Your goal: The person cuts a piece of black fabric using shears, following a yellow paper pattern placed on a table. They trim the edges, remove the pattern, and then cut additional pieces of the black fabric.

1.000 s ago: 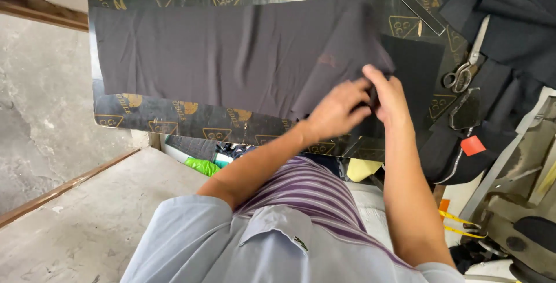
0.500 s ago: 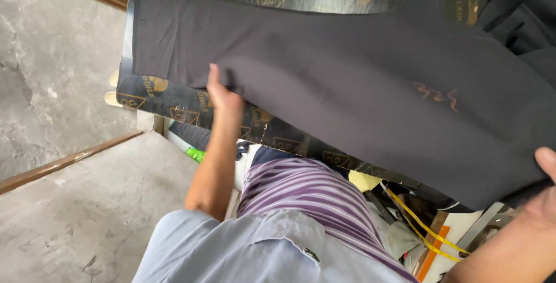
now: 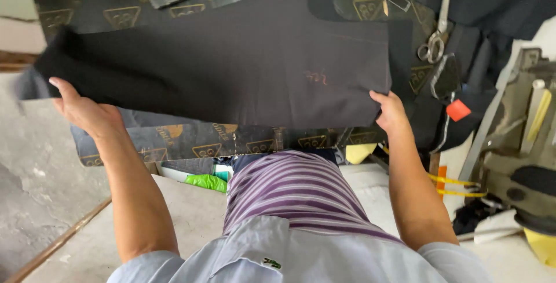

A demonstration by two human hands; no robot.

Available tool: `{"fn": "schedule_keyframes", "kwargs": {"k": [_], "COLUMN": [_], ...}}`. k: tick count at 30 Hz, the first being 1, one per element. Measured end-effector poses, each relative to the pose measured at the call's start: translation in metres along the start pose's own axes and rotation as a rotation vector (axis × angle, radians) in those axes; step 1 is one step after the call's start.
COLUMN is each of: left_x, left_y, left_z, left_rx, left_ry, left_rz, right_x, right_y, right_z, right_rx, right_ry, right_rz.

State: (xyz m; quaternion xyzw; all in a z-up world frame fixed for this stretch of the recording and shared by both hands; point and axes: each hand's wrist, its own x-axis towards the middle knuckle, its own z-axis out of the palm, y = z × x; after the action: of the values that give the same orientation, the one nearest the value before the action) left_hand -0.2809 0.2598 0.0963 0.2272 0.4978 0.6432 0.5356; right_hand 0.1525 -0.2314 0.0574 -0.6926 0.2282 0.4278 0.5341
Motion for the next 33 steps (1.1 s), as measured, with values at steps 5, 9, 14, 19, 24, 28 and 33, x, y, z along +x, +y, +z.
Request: {"fn": "schedule_keyframes", "kwargs": {"k": [5, 9, 14, 19, 24, 28, 33], "left_x": [-0.167, -0.281, -0.339, -0.257, -0.171, -0.119, -0.297], "left_y": [-0.032, -0.118, -0.174, -0.188, -0.179, -0.249, -0.214], "left_z": [0.078, 0.081, 0.066, 0.041, 0.022, -0.016, 0.085], "left_rx": [1.007, 0.804, 1.163, 1.250, 1.468, 1.650, 1.313], "left_ry": [-0.460, -1.497, -1.903, -1.271, -0.769, -0.714, -0.926], "left_rz": [0.273, 0.713, 0.417, 0.899, 0.612, 0.334, 0.524], "right_x": [0.009, 0.014, 0.010, -0.027, -0.020, 0.035, 0.031], "right_y": [0.013, 0.016, 0.020, -0.005, -0.016, 0.013, 0.004], "right_z": [-0.012, -0.011, -0.010, 0.020, 0.012, -0.004, 0.000], "right_rx": [-0.022, 0.069, 0.122, 0.106, -0.216, -0.074, -0.243], "right_ry": [0.045, 0.054, 0.090, 0.137, 0.231, 0.171, 0.016], "right_rz": [-0.130, -0.194, -0.184, -0.176, -0.266, -0.259, -0.322]}}
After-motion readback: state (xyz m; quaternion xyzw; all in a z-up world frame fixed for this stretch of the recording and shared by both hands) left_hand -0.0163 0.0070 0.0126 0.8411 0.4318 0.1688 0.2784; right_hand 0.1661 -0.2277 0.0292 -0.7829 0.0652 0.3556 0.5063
